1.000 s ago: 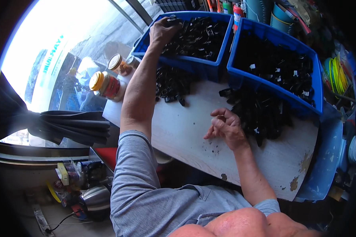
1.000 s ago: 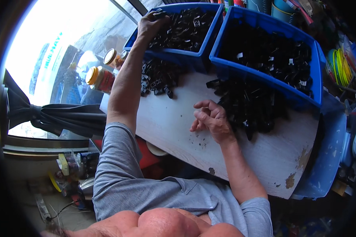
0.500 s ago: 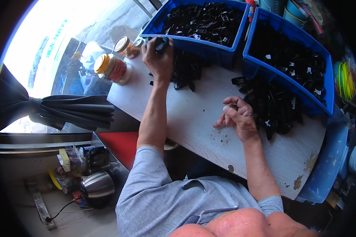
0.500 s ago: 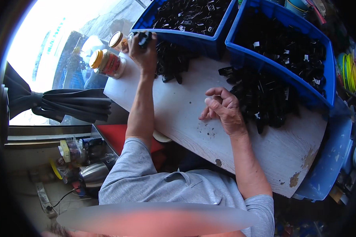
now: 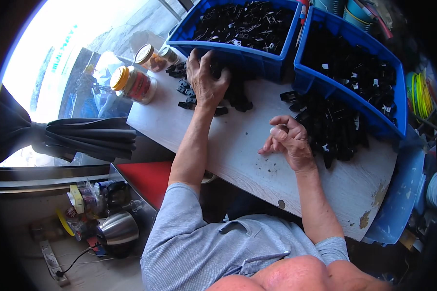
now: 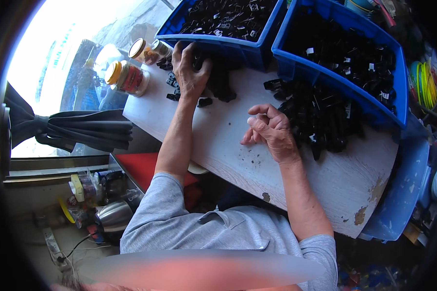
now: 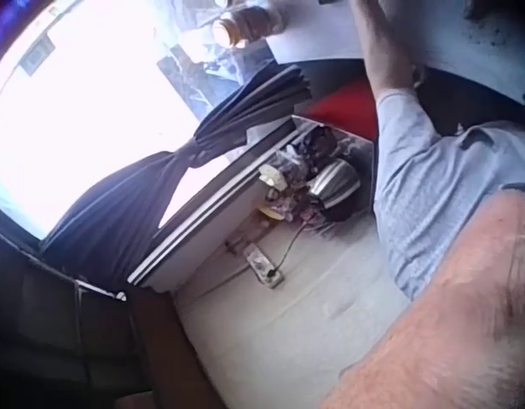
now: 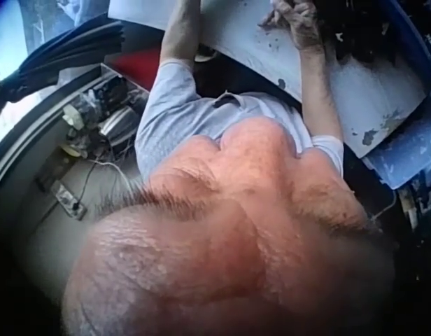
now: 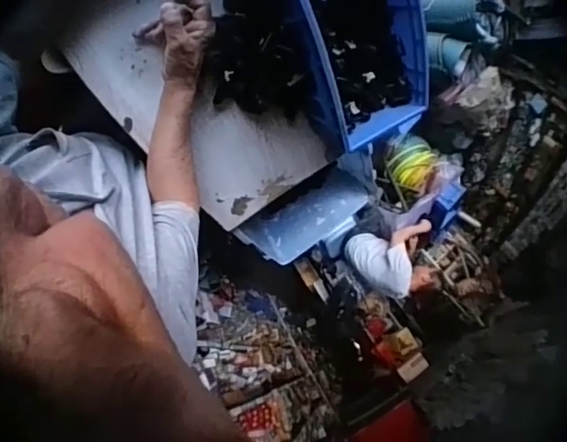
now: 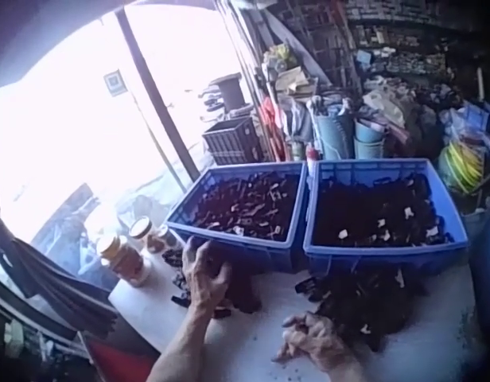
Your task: Assembling small black plastic components by hand at a manufacturing workbench.
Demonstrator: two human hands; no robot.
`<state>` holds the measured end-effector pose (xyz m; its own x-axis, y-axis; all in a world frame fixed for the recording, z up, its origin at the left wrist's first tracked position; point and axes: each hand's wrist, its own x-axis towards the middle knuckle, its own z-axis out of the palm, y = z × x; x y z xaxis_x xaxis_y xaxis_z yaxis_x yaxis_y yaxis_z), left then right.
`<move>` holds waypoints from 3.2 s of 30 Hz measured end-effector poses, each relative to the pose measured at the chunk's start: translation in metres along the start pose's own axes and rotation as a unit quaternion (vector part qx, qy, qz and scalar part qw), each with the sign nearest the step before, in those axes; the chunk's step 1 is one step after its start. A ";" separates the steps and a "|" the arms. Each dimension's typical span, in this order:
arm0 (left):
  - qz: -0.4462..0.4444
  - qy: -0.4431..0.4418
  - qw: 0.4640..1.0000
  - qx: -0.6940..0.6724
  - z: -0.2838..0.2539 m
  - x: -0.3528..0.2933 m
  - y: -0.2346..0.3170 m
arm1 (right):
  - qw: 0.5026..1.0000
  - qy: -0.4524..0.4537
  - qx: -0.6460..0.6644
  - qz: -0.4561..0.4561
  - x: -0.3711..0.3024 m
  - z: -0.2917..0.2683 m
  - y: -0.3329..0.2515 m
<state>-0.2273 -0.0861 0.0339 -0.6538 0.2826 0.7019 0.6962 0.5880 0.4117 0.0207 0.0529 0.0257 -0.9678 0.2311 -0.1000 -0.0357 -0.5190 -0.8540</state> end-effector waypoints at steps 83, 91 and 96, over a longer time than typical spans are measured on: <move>0.019 -0.049 0.995 0.080 -0.007 -0.013 0.011 | 1.000 -0.006 0.011 0.013 0.000 -0.002 0.002; -0.024 -0.059 0.996 -0.058 -0.013 -0.004 0.017 | 1.000 -0.011 -0.008 0.020 0.001 -0.006 0.003; 0.113 -0.039 0.990 -0.076 -0.022 0.041 0.067 | 0.999 -0.008 0.041 0.026 -0.001 -0.006 0.002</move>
<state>-0.2014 -0.0517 0.1028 -0.4938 0.4552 0.7409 0.8597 0.3836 0.3373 0.0233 0.0566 0.0208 -0.9729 0.1884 -0.1342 -0.0046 -0.5957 -0.8032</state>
